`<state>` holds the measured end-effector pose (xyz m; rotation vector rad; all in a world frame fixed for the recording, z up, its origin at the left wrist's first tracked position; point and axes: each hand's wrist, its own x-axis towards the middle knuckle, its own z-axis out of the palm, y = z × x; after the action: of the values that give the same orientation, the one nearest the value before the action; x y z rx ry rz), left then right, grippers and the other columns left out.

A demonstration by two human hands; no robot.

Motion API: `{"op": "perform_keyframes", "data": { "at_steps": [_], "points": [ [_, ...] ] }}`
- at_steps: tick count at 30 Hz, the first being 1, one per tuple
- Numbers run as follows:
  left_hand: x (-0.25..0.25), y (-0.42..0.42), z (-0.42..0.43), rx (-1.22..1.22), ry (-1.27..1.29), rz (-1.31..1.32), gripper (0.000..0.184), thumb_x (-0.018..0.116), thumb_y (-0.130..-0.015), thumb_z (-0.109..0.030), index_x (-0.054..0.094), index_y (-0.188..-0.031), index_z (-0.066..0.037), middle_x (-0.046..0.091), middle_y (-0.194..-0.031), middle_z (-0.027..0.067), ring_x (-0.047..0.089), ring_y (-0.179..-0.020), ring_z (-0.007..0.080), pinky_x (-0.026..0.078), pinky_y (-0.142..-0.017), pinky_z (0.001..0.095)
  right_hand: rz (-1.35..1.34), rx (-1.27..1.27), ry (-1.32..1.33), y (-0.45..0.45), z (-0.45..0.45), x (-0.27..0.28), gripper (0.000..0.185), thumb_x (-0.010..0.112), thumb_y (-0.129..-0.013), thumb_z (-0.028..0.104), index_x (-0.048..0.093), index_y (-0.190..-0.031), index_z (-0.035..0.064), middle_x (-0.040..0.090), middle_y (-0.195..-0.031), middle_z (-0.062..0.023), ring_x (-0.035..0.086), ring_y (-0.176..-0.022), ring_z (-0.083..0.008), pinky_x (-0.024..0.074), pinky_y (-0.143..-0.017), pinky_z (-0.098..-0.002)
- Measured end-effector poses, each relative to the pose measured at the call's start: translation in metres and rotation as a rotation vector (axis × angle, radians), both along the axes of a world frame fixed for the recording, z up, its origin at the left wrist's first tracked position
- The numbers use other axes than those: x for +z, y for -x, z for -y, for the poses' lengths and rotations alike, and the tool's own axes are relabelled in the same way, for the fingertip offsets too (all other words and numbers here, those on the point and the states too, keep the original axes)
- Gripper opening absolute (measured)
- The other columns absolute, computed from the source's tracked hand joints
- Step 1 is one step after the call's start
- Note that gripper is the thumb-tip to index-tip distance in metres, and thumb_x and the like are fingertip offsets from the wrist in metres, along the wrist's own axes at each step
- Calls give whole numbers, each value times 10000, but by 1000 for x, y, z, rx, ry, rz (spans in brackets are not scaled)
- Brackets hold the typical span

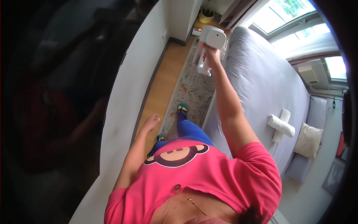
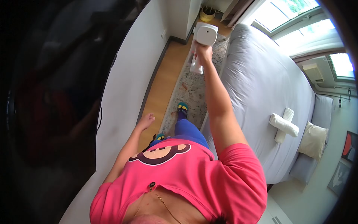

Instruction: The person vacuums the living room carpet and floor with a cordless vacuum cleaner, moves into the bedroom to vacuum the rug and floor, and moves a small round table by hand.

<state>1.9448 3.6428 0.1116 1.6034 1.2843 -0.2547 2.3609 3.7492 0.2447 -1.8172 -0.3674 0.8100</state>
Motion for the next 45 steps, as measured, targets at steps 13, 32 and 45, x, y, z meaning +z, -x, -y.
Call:
{"op": "perform_keyframes", "data": {
  "at_steps": [13, 32, 45],
  "points": [
    [-1, 19, 35, 150, -38, 42, 402, 571, -833, -237, 513, -1169, -23, 591, -1079, 192, 583, -984, 294, 450, -849, 370, -57, 74, -41, -25, -43, -19, 270, 668, -774, 304, 567, -811, 56, 477, -534, -47, 482, -418, -165, 388, -366, -325],
    [21, 76, 64, -199, -174, 64, 423, 559, -820, -265, 515, -1173, -36, 605, -1024, 192, 589, -928, 311, 462, -791, 364, 28, 124, 113, 221, 320, -46, 209, 601, -816, 228, 548, -814, 26, 476, -542, -37, 465, -431, -133, 370, -388, -306],
    [-15, 154, 183, -559, -21, 62, 427, 568, -811, -305, 532, -1145, -40, 588, -1087, 192, 553, -1031, 329, 437, -869, 391, -323, -39, 137, 387, 581, 35, 183, 636, -820, 193, 559, -784, 31, 458, -521, -6, 440, -422, -108, 335, -380, -279]
  ]
}}
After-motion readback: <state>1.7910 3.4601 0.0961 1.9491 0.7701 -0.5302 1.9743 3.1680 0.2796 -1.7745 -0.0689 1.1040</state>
